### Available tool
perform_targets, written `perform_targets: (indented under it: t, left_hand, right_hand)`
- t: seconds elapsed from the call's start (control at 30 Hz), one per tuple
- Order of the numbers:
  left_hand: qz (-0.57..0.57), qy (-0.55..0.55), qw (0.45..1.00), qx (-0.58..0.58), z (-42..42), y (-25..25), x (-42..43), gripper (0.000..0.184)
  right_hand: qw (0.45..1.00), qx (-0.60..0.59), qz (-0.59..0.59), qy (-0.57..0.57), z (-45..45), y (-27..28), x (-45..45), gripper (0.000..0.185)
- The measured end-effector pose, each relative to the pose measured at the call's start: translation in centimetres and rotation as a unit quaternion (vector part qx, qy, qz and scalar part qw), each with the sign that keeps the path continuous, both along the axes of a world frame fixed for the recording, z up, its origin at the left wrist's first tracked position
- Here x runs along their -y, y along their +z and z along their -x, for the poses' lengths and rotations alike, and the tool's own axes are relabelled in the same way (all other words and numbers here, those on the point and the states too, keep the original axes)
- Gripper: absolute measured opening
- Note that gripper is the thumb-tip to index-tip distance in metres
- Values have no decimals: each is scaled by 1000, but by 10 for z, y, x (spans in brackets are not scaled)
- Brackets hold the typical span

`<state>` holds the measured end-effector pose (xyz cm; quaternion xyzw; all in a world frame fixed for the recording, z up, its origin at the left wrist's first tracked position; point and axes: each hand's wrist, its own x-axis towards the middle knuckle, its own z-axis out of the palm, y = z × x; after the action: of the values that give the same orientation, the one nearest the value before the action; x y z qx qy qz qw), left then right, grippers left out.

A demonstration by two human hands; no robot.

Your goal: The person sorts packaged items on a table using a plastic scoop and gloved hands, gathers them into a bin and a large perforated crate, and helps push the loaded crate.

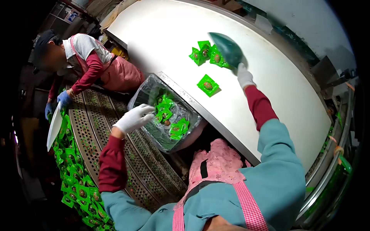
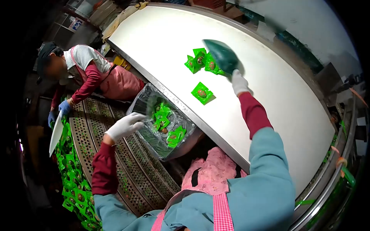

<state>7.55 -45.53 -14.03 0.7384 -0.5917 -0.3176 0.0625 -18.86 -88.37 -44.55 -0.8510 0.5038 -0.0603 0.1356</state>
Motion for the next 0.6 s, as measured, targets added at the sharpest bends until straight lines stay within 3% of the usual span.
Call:
perform_targets:
  t: [0.07, 0.2, 0.33, 0.4, 0.47, 0.53, 0.57, 0.6]
  left_hand:
    - [-10, 38, 999, -35, 6, -17, 25, 36]
    - [93, 71, 992, -50, 4, -66, 52, 35]
    - [128, 288, 925, -210, -11, -135, 83, 42]
    - [213, 326, 910, -144, -19, -171, 108, 46]
    - [229, 352, 897, -137, -21, -196, 136, 53]
    - [255, 318, 913, -20, -21, -216, 162, 64]
    - [248, 301, 921, 15, -17, -218, 173, 66]
    - [241, 283, 927, 49, -13, -220, 182, 67]
  right_hand:
    - [989, -60, 92, 98, -45, -1, -3, 32]
    - [968, -77, 126, 202, -58, -3, -38, 45]
    - [950, -81, 56, 297, 22, 36, -88, 43]
    - [945, -90, -101, 299, 57, 111, -97, 38]
    - [943, 46, -190, 270, 96, 154, -93, 31]
    - [931, 194, -93, 294, 132, 178, -71, 28]
    - [937, 136, -269, 175, 144, 218, -59, 29]
    - [898, 72, -431, 45, 153, 256, -48, 30]
